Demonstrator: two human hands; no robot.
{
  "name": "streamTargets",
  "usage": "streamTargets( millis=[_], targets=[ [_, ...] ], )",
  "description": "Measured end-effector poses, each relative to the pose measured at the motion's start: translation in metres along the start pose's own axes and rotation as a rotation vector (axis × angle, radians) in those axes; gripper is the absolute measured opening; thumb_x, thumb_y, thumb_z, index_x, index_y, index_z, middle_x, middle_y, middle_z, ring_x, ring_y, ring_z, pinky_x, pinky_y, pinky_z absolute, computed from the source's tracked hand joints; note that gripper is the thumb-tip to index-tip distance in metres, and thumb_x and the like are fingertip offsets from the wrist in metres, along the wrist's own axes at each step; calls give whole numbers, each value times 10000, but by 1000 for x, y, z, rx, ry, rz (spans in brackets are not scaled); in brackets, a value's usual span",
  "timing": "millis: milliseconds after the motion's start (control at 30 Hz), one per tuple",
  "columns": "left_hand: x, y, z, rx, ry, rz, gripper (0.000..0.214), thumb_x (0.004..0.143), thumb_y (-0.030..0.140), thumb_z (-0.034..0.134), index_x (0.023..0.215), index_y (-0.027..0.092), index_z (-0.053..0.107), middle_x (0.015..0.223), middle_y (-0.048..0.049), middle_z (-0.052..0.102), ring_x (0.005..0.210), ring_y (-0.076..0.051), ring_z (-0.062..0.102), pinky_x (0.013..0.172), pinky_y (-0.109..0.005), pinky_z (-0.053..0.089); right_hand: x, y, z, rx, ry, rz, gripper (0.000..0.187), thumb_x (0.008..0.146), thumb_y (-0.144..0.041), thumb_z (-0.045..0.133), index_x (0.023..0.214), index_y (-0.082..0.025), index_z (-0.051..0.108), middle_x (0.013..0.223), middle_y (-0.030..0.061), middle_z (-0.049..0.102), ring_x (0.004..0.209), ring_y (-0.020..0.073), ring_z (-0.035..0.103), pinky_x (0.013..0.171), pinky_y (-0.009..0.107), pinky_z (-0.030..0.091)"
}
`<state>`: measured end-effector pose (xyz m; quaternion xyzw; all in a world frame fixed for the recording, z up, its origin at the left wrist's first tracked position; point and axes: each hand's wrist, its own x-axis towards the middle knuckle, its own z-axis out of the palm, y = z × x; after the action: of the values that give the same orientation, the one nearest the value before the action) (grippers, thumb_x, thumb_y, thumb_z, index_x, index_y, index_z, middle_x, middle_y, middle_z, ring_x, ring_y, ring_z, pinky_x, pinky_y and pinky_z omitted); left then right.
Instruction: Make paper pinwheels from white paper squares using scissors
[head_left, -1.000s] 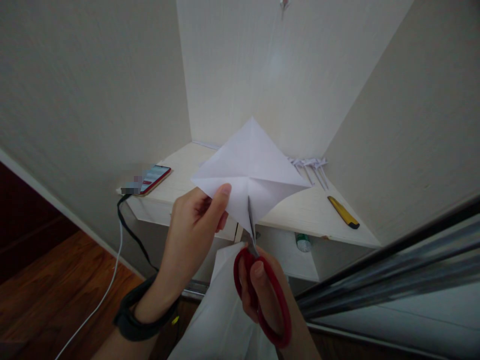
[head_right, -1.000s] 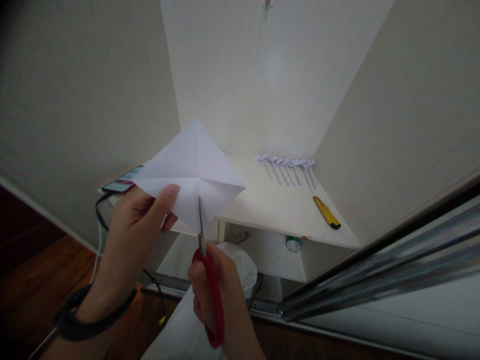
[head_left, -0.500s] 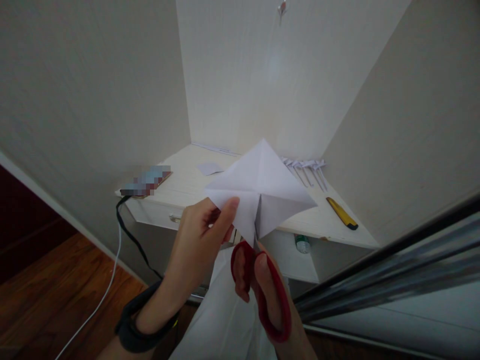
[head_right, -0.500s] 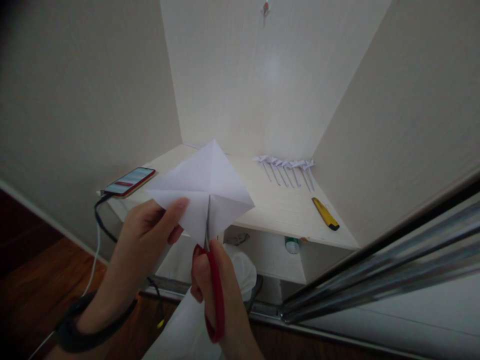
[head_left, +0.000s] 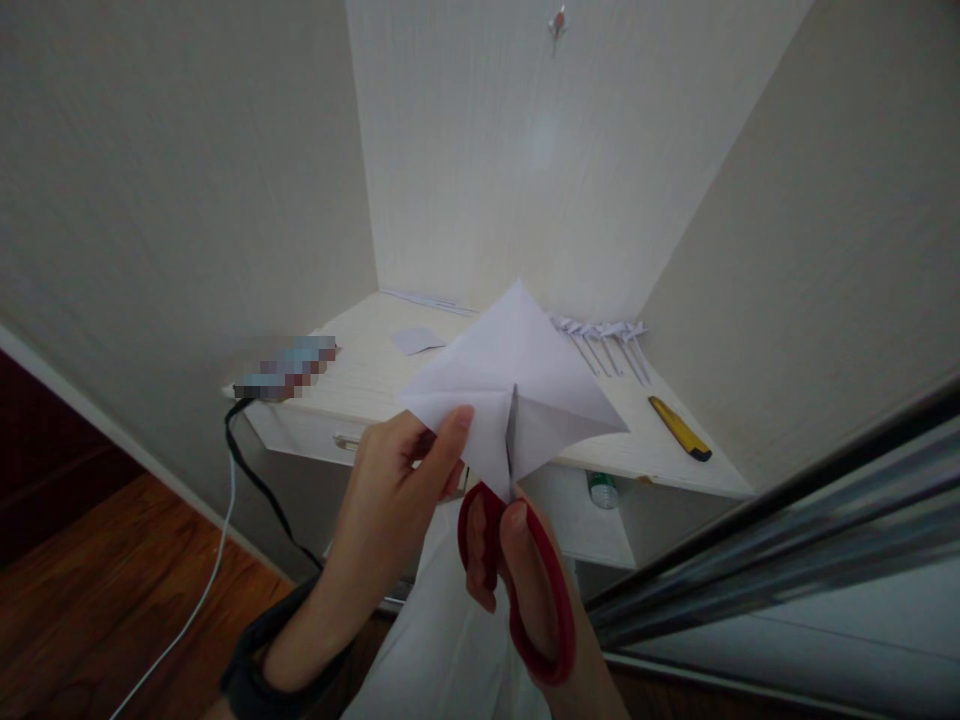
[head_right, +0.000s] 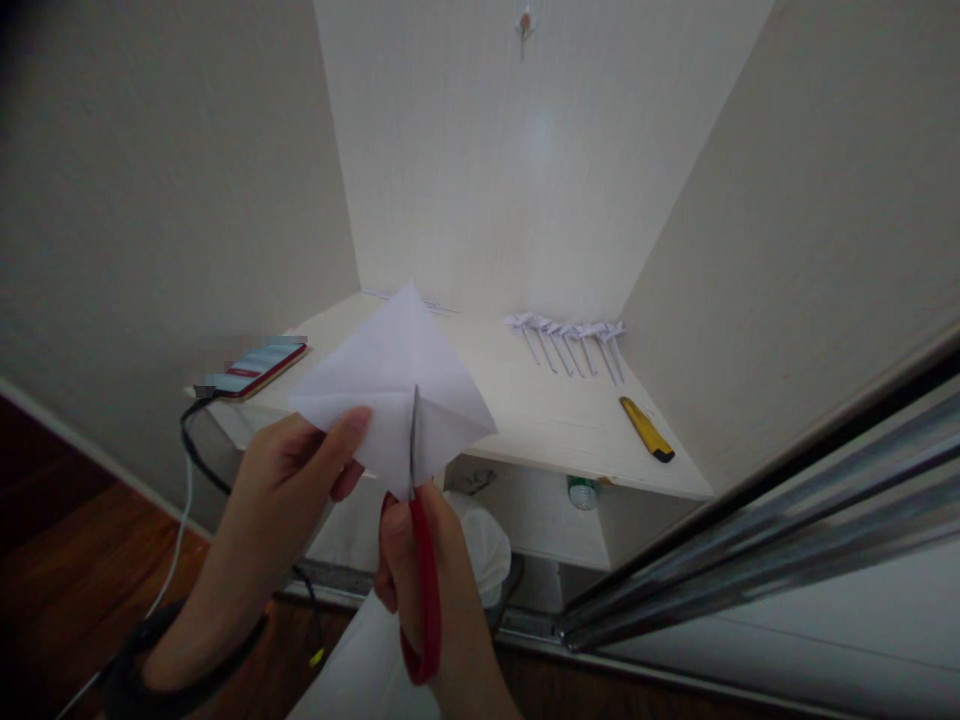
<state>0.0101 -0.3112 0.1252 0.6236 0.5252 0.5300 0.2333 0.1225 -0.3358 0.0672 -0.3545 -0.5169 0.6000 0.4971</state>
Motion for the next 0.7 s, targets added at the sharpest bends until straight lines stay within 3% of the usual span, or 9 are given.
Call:
streamTargets(
  millis=[167, 700],
  targets=[
    [-1, -1, 0, -8, 13, -2, 384, 857, 290, 478, 488, 200, 417, 400, 62, 411, 362, -73, 366, 349, -195, 256, 0, 1, -2, -17, -15, 0, 634, 741, -809, 397, 821, -183, 466, 472, -88, 357, 349, 45, 284, 327, 179, 224],
    [-1, 0, 0, -7, 13, 20, 394, 863, 293, 464, 485, 196, 405, 398, 63, 406, 361, -69, 377, 357, -188, 268, 3, 6, -1, -27, 54, 1, 582, 732, -783, 449, 727, -202, 456, 410, -101, 346, 266, 31, 261, 262, 157, 183]
  ],
)
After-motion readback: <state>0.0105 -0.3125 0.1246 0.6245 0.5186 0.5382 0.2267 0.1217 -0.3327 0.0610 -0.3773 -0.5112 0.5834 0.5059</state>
